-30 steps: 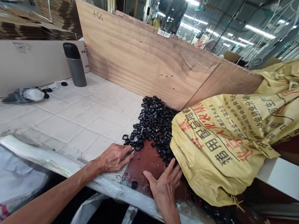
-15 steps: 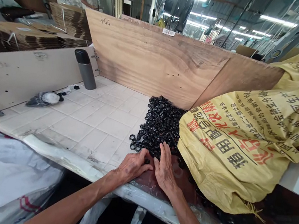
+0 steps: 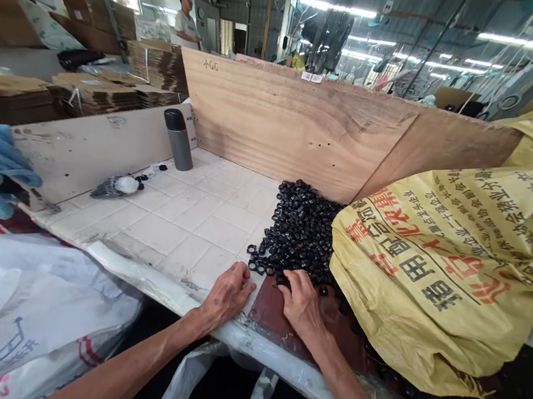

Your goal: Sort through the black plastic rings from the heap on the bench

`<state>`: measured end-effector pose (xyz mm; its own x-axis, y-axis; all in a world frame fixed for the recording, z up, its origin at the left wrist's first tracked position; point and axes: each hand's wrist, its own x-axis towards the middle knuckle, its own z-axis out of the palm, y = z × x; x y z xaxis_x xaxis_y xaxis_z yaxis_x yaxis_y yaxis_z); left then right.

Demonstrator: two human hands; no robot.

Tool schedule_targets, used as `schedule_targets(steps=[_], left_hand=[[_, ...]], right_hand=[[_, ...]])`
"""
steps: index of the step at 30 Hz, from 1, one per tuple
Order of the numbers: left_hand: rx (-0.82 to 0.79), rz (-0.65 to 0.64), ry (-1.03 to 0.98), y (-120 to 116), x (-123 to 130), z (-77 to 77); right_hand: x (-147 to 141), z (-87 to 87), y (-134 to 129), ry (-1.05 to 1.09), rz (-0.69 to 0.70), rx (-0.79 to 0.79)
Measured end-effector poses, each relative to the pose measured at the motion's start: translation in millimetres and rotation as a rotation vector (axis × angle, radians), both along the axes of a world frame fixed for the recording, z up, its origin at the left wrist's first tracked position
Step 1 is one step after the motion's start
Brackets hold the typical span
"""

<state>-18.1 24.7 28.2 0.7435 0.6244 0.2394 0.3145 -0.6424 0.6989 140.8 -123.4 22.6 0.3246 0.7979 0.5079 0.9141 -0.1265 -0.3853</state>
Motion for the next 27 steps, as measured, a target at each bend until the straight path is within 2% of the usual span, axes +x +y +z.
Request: schedule_targets(steps=[5,10,13,16,20,23,27], left_hand=[[0.001,-0.007,-0.03,14.8,10.8,-0.9],[0.066,-0.003,-0.042,20.8,20.3,-8.7],[0.054,0.016,-0.049,19.1,19.5,-11.3],[0.045,0.017,-0.068,17.3,17.9,-11.4],[0.031,-0.019,-0.09,17.1,15.3,-7.0],[-0.019,-0.064,-0.132,17.1,12.8,-1.7],[-0.152,-0.061,-0.222,17.7,12.0,0.4]], right_hand=[[6.4,4.2,15.0,-0.076,0.018,-0.033],[-3.7,0.5,20.4,-0.204,-0.091,-0.125],[-5.7,7.6,25.2,-0.14,-0.128,-0.119],[-4.1,25.5,33.3,0.14,-0.063,-0.014],[-1.7,45.5,45.0,0.834,0.087,0.085],[-1.8,45.4,47.5,1.232,0.171,0.106],[-3.6,37.2,45.7,1.405,0.162,0.199]])
